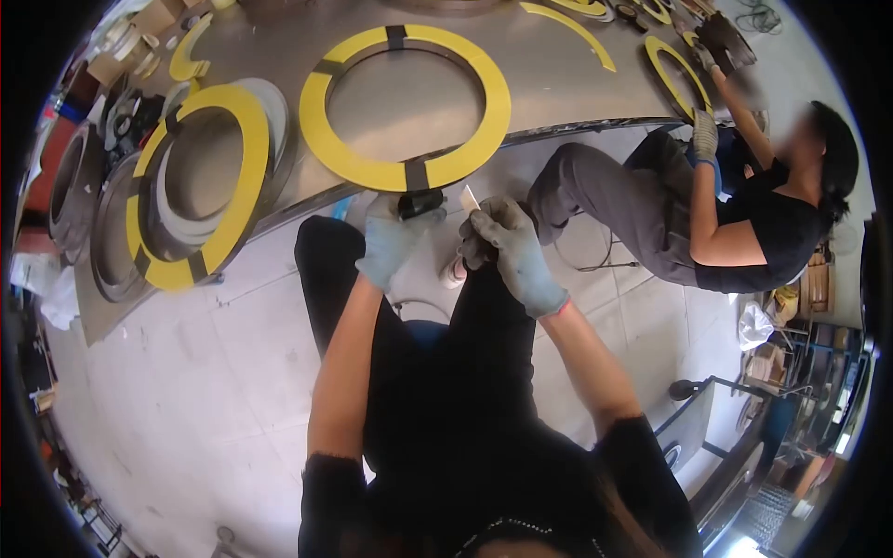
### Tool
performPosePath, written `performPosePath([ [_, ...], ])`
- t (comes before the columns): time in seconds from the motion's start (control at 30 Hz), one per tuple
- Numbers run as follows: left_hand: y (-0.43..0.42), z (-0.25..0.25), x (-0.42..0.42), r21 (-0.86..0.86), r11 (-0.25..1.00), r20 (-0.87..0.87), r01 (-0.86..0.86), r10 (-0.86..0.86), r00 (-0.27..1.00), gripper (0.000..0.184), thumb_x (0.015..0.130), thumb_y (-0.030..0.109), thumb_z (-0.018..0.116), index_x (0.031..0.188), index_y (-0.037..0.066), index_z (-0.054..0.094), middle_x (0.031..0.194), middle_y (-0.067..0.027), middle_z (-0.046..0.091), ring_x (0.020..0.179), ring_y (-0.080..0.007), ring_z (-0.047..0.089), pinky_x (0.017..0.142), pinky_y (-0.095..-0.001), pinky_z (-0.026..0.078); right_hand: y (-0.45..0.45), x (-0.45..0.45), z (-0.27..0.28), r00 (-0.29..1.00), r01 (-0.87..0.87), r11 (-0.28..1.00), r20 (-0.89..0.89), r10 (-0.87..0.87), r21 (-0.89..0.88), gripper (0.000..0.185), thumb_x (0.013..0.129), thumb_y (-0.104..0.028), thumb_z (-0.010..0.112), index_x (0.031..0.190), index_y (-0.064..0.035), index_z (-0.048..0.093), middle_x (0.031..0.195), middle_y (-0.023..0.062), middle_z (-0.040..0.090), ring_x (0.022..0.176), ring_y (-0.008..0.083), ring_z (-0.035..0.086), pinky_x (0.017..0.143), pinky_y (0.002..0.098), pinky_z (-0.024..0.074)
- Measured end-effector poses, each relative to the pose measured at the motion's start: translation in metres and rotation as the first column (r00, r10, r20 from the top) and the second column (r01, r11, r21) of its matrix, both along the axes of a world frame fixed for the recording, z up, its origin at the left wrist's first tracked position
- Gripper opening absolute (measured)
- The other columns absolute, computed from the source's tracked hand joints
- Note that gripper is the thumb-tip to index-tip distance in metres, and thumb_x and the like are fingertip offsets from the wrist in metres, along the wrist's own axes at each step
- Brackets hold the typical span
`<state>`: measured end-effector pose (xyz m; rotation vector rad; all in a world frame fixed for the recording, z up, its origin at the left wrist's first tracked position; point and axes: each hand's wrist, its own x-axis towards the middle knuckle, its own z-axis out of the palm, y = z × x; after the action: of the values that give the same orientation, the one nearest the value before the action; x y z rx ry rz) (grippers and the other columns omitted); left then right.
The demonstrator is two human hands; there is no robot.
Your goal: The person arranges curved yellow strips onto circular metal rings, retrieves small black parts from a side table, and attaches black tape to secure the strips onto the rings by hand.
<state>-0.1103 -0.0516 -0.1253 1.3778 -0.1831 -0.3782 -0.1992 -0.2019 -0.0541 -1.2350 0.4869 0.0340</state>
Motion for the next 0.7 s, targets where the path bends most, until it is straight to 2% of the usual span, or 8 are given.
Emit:
performPosePath([
  [0.17, -0.006, -0.049, 0.021, -0.199, 0.979, -0.114, -0.038, 0.016, 0.993, 0.029, 0.081, -0.011, 0.070, 0.107, 0.000, 0.065, 0.101, -0.0079, 0.071, 0.090, -0.0148, 0.068, 0.082, -0.0281, 0.056, 0.010, -0.001, -0.008, 0.981, -0.125, 0.986, -0.132, 0.139, 0.106, 0.014, 0.096, -0.012, 0.058, 0.103, -0.0010, 0.053, 0.077, 0.0079, 0.062, 0.046, 0.0106, 0.051, 0.039, 0.0256, 0.0377],
  [0.27, -0.008, -0.047, 0.012, -0.028, 0.996, 0.174, -0.088, 0.091, 0.981, 0.029, 0.081, -0.012, 0.069, 0.108, 0.000, 0.063, 0.101, -0.0080, 0.071, 0.087, -0.0146, 0.069, 0.081, -0.0277, 0.057, 0.020, 0.003, -0.013, 0.979, -0.138, 0.979, -0.130, 0.158, 0.151, 0.015, 0.092, -0.009, 0.057, 0.102, 0.0014, 0.054, 0.074, 0.0085, 0.060, 0.046, 0.0120, 0.050, 0.041, 0.0254, 0.0376],
  [0.3, -0.008, -0.047, 0.010, -0.136, 0.987, 0.113, -0.080, 0.096, 0.989, 0.028, 0.083, -0.007, 0.069, 0.109, 0.000, 0.062, 0.101, -0.0082, 0.071, 0.085, -0.0157, 0.069, 0.077, -0.0281, 0.056, 0.021, 0.004, -0.015, 0.978, -0.156, 0.974, -0.113, 0.176, 0.165, 0.015, 0.091, -0.009, 0.057, 0.102, 0.0020, 0.054, 0.074, 0.0087, 0.060, 0.048, 0.0124, 0.051, 0.042, 0.0253, 0.0386],
  [0.43, 0.002, -0.051, 0.026, 0.165, 0.986, 0.113, 0.007, -0.026, 0.993, 0.027, 0.081, 0.004, 0.072, 0.107, -0.002, 0.067, 0.102, -0.0082, 0.071, 0.086, -0.0177, 0.068, 0.074, -0.0294, 0.053, 0.021, 0.041, -0.028, 0.981, -0.101, 0.992, 0.174, 0.086, 0.074, 0.016, 0.091, -0.008, 0.056, 0.102, 0.0040, 0.055, 0.075, 0.0091, 0.060, 0.058, 0.0146, 0.055, 0.053, 0.0270, 0.0440],
  [0.53, 0.014, -0.063, 0.015, 0.374, 0.924, 0.252, -0.083, -0.015, 0.967, 0.028, 0.080, 0.003, 0.072, 0.108, -0.001, 0.069, 0.101, -0.0064, 0.071, 0.088, -0.0160, 0.068, 0.078, -0.0289, 0.054, 0.023, 0.019, -0.045, 1.000, 0.002, 0.965, 0.029, -0.010, 0.262, 0.018, 0.092, -0.009, 0.057, 0.103, 0.0044, 0.055, 0.079, 0.0092, 0.061, 0.068, 0.0158, 0.059, 0.063, 0.0291, 0.0473],
  [0.57, 0.026, -0.068, 0.010, 0.288, 0.957, 0.263, 0.013, -0.093, 0.960, 0.039, 0.079, -0.002, 0.071, 0.117, 0.002, 0.067, 0.107, -0.0052, 0.069, 0.093, -0.0158, 0.068, 0.083, -0.0291, 0.054, 0.018, 0.000, -0.049, 0.998, -0.056, 0.978, 0.013, 0.055, 0.201, 0.019, 0.092, -0.010, 0.058, 0.105, 0.0041, 0.055, 0.088, 0.0105, 0.063, 0.075, 0.0165, 0.061, 0.068, 0.0302, 0.0487],
  [0.6, 0.034, -0.079, 0.005, -0.072, 0.979, -0.059, 0.189, -0.193, 0.979, 0.050, 0.077, -0.007, 0.071, 0.125, 0.004, 0.062, 0.115, -0.0043, 0.067, 0.098, -0.0167, 0.067, 0.087, -0.0305, 0.055, 0.018, -0.015, -0.038, 0.999, -0.035, 0.982, -0.008, 0.037, 0.183, 0.021, 0.092, -0.008, 0.059, 0.109, 0.0030, 0.055, 0.097, 0.0106, 0.064, 0.082, 0.0163, 0.061, 0.072, 0.0298, 0.0490],
  [0.7, 0.043, -0.023, -0.005, 0.020, 0.938, 0.216, 0.346, -0.342, 0.915, 0.059, 0.075, -0.009, 0.073, 0.130, 0.005, 0.059, 0.119, -0.0046, 0.066, 0.099, -0.0169, 0.066, 0.088, -0.0315, 0.054, -0.013, -0.022, -0.065, 0.984, -0.013, 0.994, 0.176, -0.006, 0.106, 0.024, 0.092, -0.006, 0.059, 0.115, -0.0006, 0.054, 0.097, 0.0071, 0.061, 0.081, 0.0145, 0.059, 0.073, 0.0285, 0.0480],
])
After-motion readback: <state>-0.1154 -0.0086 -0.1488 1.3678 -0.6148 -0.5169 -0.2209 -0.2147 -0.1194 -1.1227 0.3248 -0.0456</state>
